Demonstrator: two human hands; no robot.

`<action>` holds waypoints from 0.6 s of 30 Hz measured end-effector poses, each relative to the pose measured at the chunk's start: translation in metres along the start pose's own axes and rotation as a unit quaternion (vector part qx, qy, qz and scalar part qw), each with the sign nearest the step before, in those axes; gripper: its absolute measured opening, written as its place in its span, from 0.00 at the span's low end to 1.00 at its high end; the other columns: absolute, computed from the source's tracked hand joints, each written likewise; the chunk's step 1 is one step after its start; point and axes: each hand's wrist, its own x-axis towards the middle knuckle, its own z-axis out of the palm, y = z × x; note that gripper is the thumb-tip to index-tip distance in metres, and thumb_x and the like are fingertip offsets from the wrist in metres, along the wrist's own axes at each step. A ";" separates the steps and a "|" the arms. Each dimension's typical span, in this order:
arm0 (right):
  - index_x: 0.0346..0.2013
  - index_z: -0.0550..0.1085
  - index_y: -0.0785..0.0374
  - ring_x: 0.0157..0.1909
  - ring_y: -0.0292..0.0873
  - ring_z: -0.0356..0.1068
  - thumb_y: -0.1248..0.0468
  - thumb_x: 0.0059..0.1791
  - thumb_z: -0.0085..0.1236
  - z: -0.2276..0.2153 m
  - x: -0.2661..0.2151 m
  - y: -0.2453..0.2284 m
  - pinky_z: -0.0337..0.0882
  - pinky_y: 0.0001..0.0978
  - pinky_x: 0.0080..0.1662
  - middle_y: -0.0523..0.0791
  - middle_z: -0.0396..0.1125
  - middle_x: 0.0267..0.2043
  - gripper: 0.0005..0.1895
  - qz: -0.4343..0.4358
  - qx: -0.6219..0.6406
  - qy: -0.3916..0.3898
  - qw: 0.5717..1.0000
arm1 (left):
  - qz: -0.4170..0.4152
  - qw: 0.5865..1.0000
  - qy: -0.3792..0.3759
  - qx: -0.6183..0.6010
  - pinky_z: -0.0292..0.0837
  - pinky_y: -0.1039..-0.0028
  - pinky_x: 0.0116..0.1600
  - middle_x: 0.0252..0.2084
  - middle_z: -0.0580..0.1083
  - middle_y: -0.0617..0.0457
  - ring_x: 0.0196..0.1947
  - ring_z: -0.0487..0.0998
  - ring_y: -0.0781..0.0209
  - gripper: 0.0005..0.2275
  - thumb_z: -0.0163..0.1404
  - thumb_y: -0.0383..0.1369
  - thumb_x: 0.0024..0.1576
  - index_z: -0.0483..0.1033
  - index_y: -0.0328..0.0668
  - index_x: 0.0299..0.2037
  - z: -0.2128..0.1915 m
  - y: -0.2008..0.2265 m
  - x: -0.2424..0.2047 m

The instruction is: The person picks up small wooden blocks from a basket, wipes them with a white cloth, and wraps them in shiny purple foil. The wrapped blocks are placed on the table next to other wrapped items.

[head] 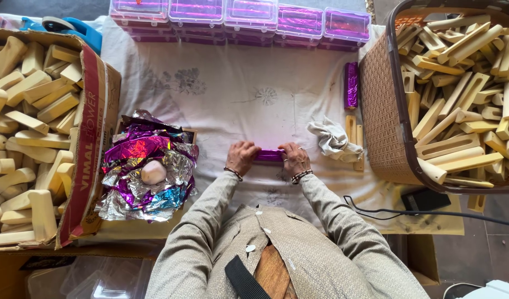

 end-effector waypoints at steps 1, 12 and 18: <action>0.53 0.75 0.52 0.48 0.49 0.71 0.59 0.51 0.58 0.003 -0.003 0.001 0.71 0.43 0.52 0.43 0.70 0.50 0.15 0.000 0.000 -0.001 1.000 | -0.001 1.000 0.000 0.000 0.65 0.62 0.60 0.55 0.74 0.60 0.57 0.72 0.59 0.11 0.55 0.37 0.62 0.79 0.61 0.54 -0.013 0.007 -0.003; 0.54 0.73 0.50 0.53 0.50 0.72 0.59 0.45 0.64 -0.026 0.003 -0.011 0.71 0.45 0.52 0.43 0.71 0.51 0.23 -0.030 0.007 -0.036 0.999 | -0.037 0.991 -0.080 -0.098 0.67 0.62 0.62 0.54 0.76 0.57 0.56 0.74 0.56 0.22 0.62 0.32 0.52 0.78 0.60 0.58 -0.053 0.009 0.007; 0.56 0.74 0.62 0.43 0.42 0.73 0.57 0.55 0.59 0.039 0.010 0.067 0.75 0.35 0.44 0.46 0.74 0.45 0.18 0.132 0.441 -0.235 0.856 | -0.227 0.808 -0.070 -0.540 0.78 0.65 0.55 0.50 0.79 0.56 0.48 0.80 0.62 0.25 0.57 0.35 0.60 0.69 0.54 0.68 -0.034 -0.031 0.020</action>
